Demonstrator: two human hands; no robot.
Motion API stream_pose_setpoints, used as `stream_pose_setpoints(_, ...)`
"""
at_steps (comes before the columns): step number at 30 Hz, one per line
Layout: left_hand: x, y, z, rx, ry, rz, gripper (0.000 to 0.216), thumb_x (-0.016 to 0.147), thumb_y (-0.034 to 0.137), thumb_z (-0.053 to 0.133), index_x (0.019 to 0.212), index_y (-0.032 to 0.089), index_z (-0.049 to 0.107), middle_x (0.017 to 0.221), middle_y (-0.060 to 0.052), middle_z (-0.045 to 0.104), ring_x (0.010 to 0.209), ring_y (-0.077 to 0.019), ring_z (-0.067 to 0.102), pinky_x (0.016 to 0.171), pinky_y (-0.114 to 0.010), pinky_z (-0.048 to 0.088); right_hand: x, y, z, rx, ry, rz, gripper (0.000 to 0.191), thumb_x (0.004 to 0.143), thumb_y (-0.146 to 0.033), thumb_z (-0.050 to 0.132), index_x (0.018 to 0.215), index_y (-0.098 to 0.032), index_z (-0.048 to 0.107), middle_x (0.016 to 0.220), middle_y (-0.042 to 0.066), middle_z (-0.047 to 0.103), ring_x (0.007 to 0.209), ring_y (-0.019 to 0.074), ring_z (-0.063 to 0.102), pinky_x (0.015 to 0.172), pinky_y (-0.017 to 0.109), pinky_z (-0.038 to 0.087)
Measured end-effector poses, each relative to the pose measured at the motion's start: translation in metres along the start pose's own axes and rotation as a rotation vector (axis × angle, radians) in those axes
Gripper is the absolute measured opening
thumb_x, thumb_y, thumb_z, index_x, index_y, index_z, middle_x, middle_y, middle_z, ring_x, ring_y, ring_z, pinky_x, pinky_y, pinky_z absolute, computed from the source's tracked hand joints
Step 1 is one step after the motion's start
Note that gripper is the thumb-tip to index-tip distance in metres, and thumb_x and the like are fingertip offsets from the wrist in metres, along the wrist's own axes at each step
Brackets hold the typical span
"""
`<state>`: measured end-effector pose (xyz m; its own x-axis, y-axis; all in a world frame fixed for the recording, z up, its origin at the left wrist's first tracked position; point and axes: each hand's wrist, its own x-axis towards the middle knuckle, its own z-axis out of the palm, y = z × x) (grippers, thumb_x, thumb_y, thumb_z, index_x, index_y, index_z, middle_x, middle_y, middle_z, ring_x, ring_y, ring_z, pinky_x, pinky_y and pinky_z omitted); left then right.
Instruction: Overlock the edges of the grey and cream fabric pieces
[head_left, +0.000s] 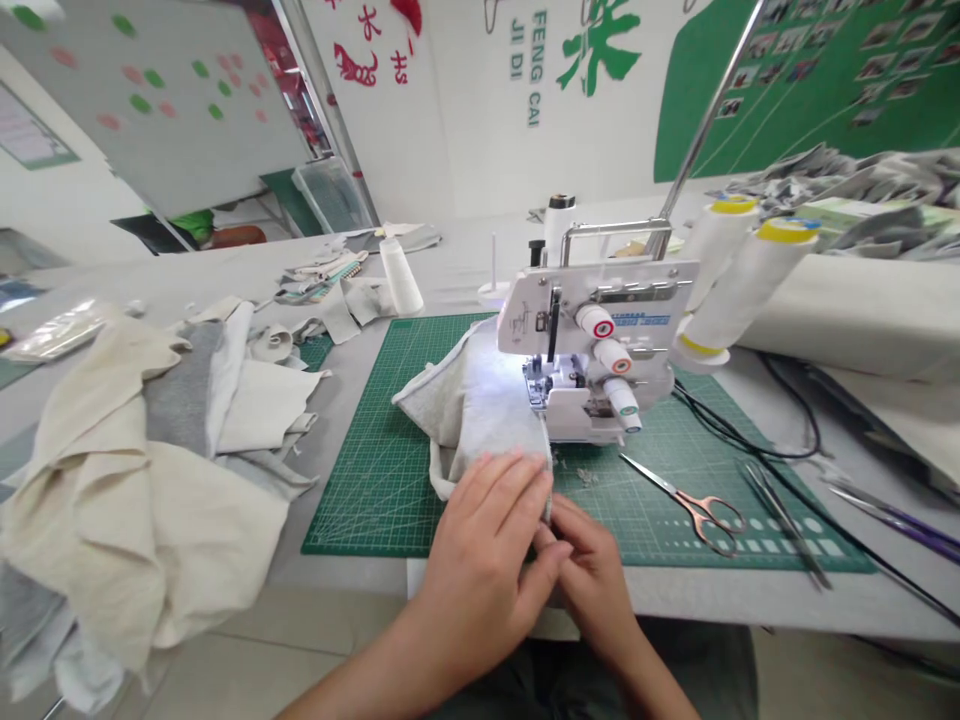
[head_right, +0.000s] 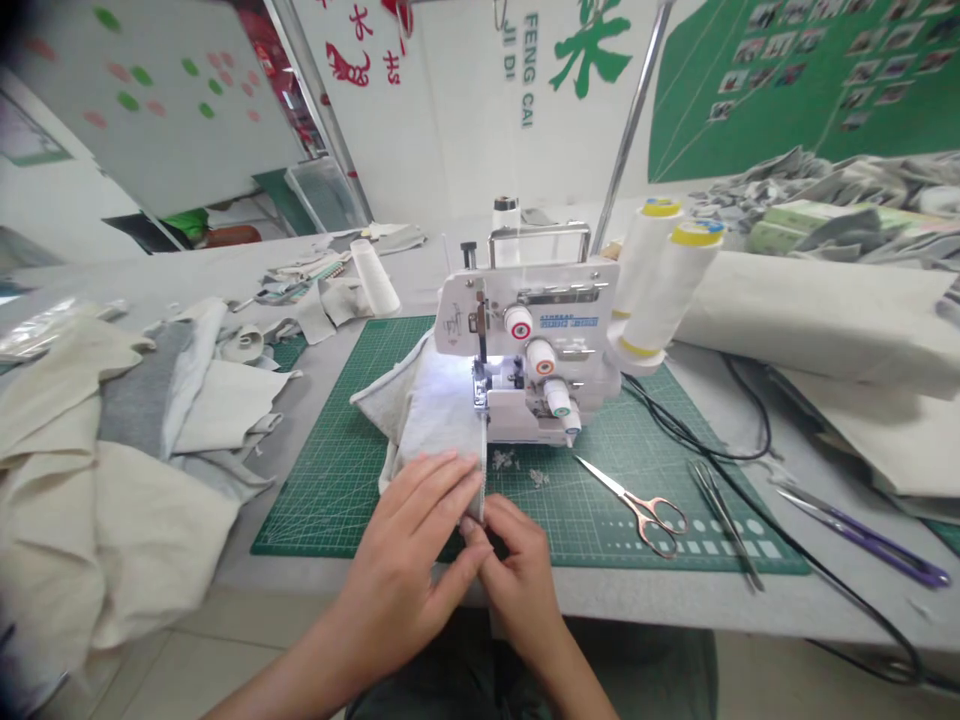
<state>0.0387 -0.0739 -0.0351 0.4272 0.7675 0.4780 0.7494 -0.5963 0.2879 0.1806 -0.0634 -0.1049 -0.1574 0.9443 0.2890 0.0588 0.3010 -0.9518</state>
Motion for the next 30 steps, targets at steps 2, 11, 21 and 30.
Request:
stream_pose_setpoints(2,-0.001,-0.002,0.002,0.02,-0.02,0.003,0.043,0.096,0.024,0.05,0.138,0.012,0.05,0.146,-0.009,0.051,0.14,-0.0233,0.039,0.12,-0.045,0.03,-0.001,0.0,0.0,0.005,0.006,-0.003,0.019,0.092,-0.025,0.057,0.075,-0.021,0.066,0.071,-0.001,0.058,0.069,0.016,0.055,0.068,0.024,0.045)
stream_pose_setpoints(11,0.004,-0.01,0.003,0.02,-0.027,-0.012,0.042,0.097,0.024,0.05,0.138,0.017,0.051,0.149,-0.006,0.049,0.142,-0.022,0.038,0.121,-0.045,0.025,-0.002,0.0,-0.002,0.032,0.016,0.001,0.023,0.095,-0.032,0.055,0.092,-0.023,0.076,0.076,0.001,0.066,0.072,0.0176,0.061,0.068,0.025,0.049)
stream_pose_setpoints(21,0.01,-0.019,0.003,0.057,-0.04,0.02,0.045,0.096,0.029,0.052,0.139,0.015,0.05,0.149,-0.009,0.048,0.142,-0.0248,0.038,0.121,-0.048,0.024,-0.001,0.001,0.0,0.041,0.065,0.011,0.025,0.096,-0.035,0.055,0.106,-0.027,0.077,0.096,0.005,0.077,0.082,0.021,0.07,0.075,0.029,0.056)
stream_pose_setpoints(30,0.007,-0.022,0.0,0.073,-0.018,0.061,0.047,0.097,0.029,0.052,0.141,0.012,0.048,0.146,-0.01,0.051,0.141,-0.0244,0.039,0.121,-0.046,0.025,-0.002,0.002,0.0,0.034,0.075,0.04,0.026,0.095,-0.034,0.057,0.111,-0.024,0.075,0.104,0.007,0.077,0.091,0.0233,0.072,0.08,0.034,0.059)
